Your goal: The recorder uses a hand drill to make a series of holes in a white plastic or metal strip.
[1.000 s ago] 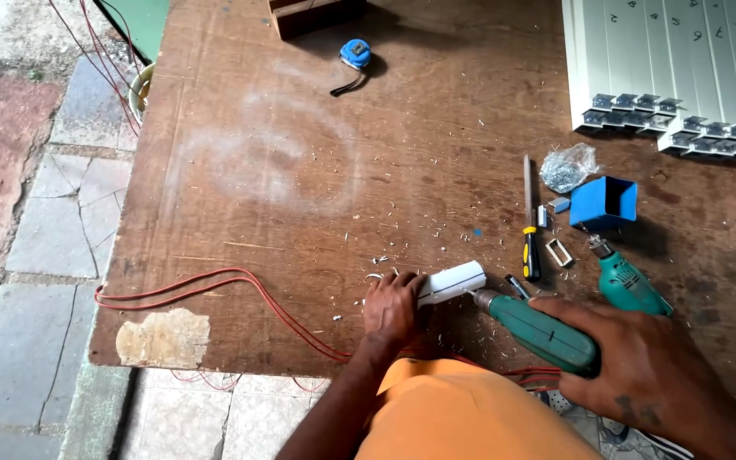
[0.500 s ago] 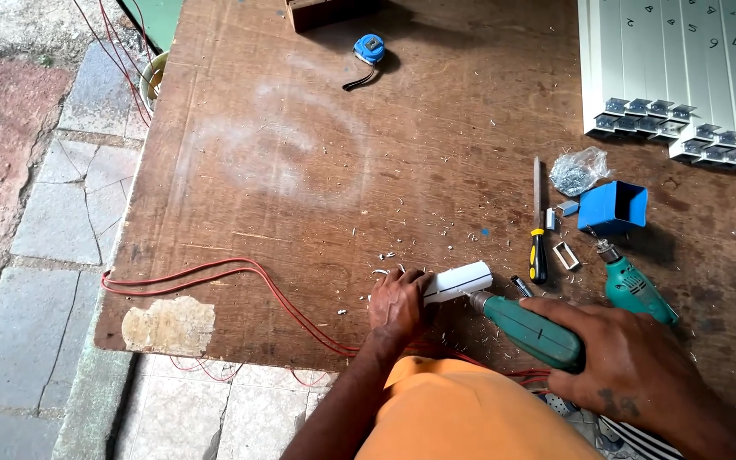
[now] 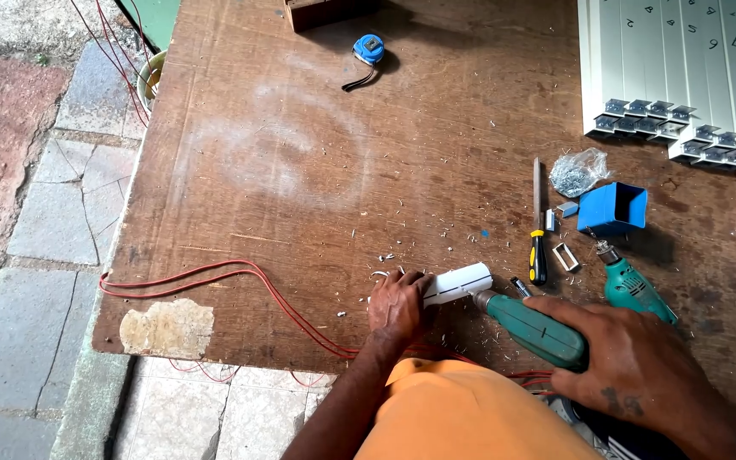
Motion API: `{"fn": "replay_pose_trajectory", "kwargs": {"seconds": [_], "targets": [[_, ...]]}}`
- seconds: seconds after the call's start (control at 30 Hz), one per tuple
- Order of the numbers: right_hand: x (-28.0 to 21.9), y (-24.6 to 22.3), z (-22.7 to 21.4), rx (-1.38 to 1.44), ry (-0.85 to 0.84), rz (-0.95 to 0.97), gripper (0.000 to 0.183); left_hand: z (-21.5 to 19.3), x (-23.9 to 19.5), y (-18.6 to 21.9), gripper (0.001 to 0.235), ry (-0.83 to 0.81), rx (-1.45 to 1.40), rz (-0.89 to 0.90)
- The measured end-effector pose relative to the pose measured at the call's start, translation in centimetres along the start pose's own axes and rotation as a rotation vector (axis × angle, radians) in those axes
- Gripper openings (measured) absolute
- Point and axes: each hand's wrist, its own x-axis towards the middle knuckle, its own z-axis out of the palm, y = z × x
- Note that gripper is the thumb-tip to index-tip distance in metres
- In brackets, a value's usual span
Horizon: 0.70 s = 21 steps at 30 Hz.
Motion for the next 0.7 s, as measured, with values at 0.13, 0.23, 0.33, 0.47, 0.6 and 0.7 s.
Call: {"fn": "replay_pose_trajectory", "kwargs": {"seconds": [0.13, 0.23, 0.33, 0.47, 0.6, 0.7], "targets": [[-0.8, -1.8, -1.9, -0.031, -0.095, 0.062, 0.099, 0.1, -0.1, 0.0, 0.06, -0.001, -0.008, 0.002], [-0.7, -1.9, -1.9, -0.054, -0.109, 0.069, 0.1, 0.3, -0.1, -0.2, 0.059, 0.025, -0.016, 0.009], [-0.1, -1.3, -1.4, -0.059, -0.097, 0.054, 0.102, 0.3, -0.1, -0.1, 0.059, 0.03, -0.021, 0.012], [0.4, -1.2, -1.2, -0.055, -0.115, 0.073, 0.103, -0.1, -0.1, 0.0, 0.059, 0.031, -0.024, 0.014], [0.8, -1.4, -2.1, -0.024, -0.126, 0.045, 0.101, 0.2, 0.0, -0.3, 0.058, 0.031, -0.036, 0.017], [0.5, -2.6, -4.0, -0.002, -0.144, 0.039, 0.099, 1.2, -0.1, -0.7, 0.058, 0.073, -0.04, 0.043]]}}
